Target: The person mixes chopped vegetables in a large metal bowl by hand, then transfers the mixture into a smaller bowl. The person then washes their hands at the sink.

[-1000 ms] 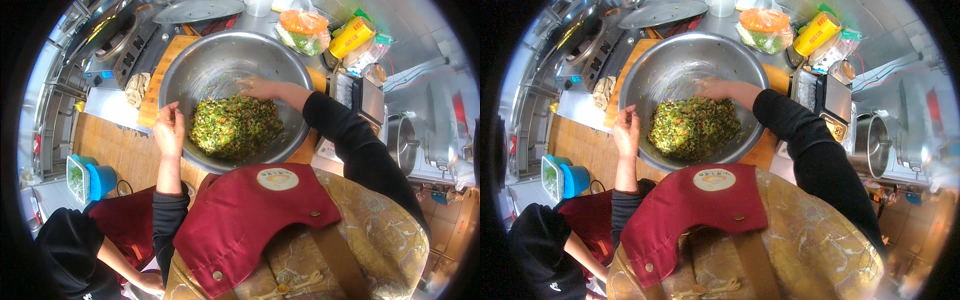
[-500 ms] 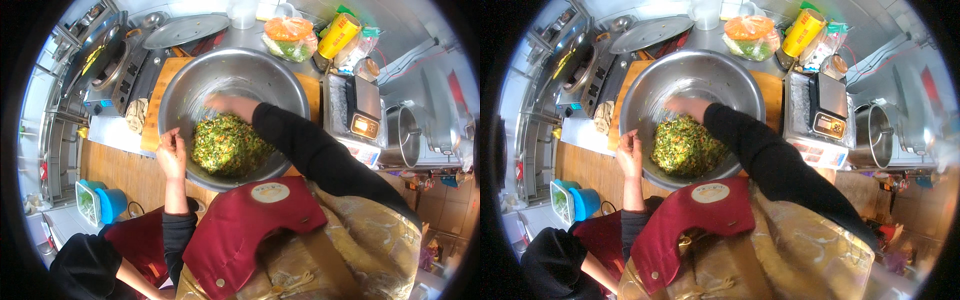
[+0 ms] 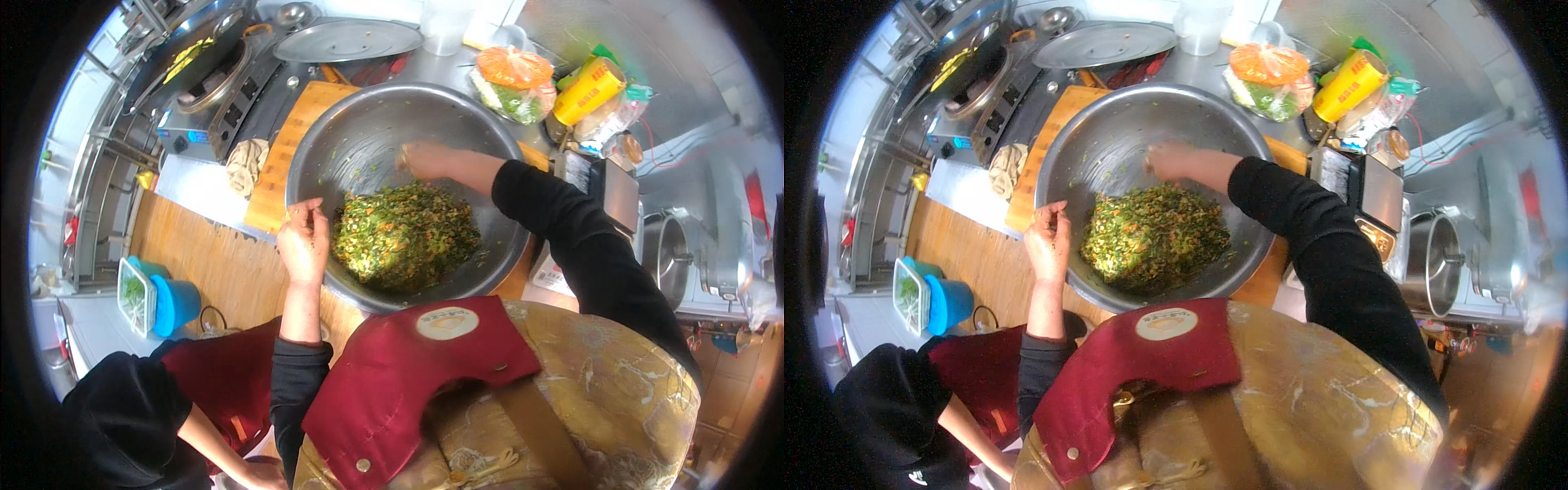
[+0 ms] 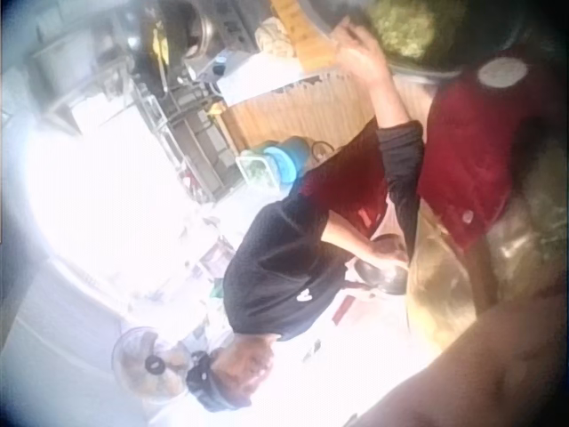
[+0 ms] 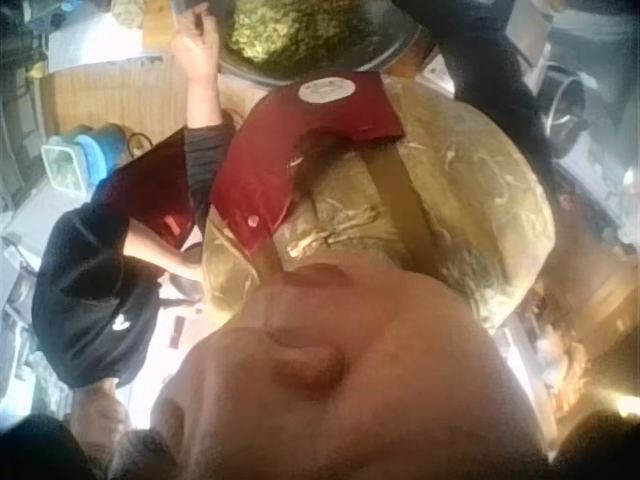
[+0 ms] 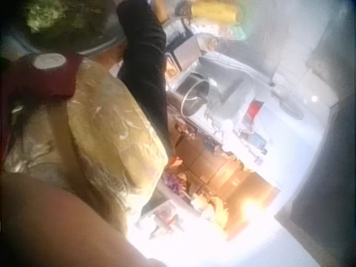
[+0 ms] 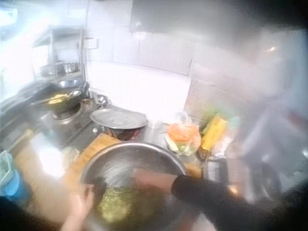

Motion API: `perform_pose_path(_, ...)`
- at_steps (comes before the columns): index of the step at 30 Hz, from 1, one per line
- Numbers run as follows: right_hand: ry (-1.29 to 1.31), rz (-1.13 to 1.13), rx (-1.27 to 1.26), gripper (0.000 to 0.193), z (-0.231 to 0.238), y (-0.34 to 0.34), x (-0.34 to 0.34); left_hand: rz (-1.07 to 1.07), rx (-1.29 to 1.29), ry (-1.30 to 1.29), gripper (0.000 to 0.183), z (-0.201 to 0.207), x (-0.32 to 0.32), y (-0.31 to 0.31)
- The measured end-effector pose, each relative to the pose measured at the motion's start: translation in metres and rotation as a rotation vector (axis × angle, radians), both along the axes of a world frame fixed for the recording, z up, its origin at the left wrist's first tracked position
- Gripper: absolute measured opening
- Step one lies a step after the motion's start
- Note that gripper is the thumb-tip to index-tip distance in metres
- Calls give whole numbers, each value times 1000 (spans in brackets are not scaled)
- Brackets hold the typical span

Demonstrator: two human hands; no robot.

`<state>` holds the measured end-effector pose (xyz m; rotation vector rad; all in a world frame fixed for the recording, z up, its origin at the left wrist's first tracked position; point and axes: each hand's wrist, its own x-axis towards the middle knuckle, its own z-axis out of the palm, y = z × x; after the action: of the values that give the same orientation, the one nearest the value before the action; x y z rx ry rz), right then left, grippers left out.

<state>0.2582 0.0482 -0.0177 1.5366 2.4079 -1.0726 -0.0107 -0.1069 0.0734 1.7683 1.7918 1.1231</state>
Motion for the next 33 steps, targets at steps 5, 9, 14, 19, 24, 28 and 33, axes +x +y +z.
perform_pose_path(5,486,985,846,13,57,-29,-113,-8,133,125,13,-7,-1,4)
perform_pose_path(9,3,1006,1055,15,55,-7,-125,3,101,86,14,-5,0,5)
perform_pose_path(14,-128,330,646,12,1,40,26,22,22,111,15,1,2,1)
perform_pose_path(19,-333,474,-62,18,-20,-35,95,-9,54,117,15,0,1,-5)
perform_pose_path(24,151,73,490,17,134,-101,71,-155,-51,-71,19,22,-2,-5)
perform_pose_path(28,387,-153,743,12,257,-156,66,-293,16,-295,21,57,15,5)
perform_pose_path(33,838,-359,614,26,212,-180,18,-496,338,-223,21,67,53,11)
